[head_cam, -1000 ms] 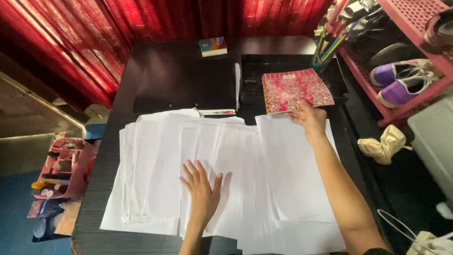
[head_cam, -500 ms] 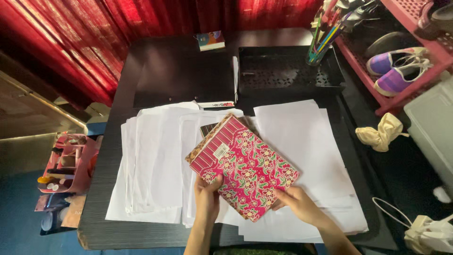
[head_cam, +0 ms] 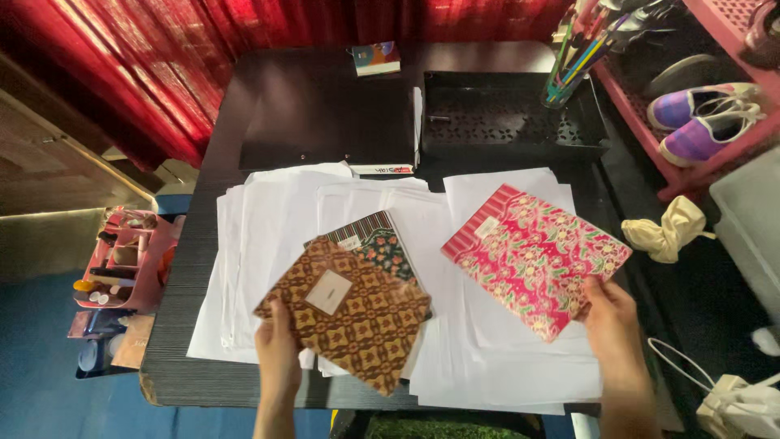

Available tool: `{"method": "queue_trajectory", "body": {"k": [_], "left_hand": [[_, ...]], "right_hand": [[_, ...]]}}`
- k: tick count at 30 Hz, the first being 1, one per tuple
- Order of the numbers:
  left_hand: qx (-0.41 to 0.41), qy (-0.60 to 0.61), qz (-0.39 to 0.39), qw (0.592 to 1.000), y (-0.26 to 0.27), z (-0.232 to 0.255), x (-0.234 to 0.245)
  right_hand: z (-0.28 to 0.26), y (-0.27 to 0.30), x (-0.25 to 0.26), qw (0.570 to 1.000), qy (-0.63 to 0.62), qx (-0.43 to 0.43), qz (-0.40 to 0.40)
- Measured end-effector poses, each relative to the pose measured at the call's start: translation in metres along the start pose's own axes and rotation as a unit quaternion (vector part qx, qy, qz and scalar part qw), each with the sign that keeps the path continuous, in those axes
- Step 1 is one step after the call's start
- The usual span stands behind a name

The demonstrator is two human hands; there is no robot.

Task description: The person organizes a stack of white papers on a dark desk, separating them into smaller piles and aligning the edges. They then place three patterned notebooks on the papers and arrange a set of colored pencils and pens into a glass holder.

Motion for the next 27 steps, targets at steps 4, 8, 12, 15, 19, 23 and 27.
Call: {"method": "queue_trajectory", "body": {"k": [4,8,12,15,19,23,27], "left_hand": [[-0.026,-0.023,0.039,0.999,-0.003,0.056,0.039],[0.005,-0.421,0.121,0.899,-0.021,0.085,0.048],[-0.276,-0.599,0.141,0.738,0.002,0.096,-0.045],[-0.178,-0.224,-0.202,0.937,0.026,0.033,-0.156],[0.007,-0.112,-0.604,0.789,0.092,-0.034,-0.262],[0.075,-0.105,-0.705,0.698,0.094,-0.061,-0.265],[0.082,-0.21,-0.691,0.687,0.078,-0.07,-0.252]], "right_hand": [[-0.018,0.003,-0.006,0.929,0.312,-0.197,0.03],[-0.048,0.021,-0.036,0.823,0.547,-0.12,0.096],[-0.071,0.038,-0.111,0.888,0.415,0.198,0.006],[-0.079,0.083,-0.201,0.749,0.369,0.494,-0.242],[-0.056,0.142,-0.284,0.527,0.341,0.662,-0.41],[-0.023,0.152,-0.29,0.488,0.36,0.663,-0.44],[0.001,0.152,-0.279,0.453,0.408,0.66,-0.44]]}}
Point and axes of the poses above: each hand's wrist, its own y-axis away from the middle knuckle, its own x-axis out of the back of the hand, z = x × y, the point moved 5 cm from there along -y, towards the middle knuckle, and after that the axes turned 13 degrees about -z, right-handed, at the moved point
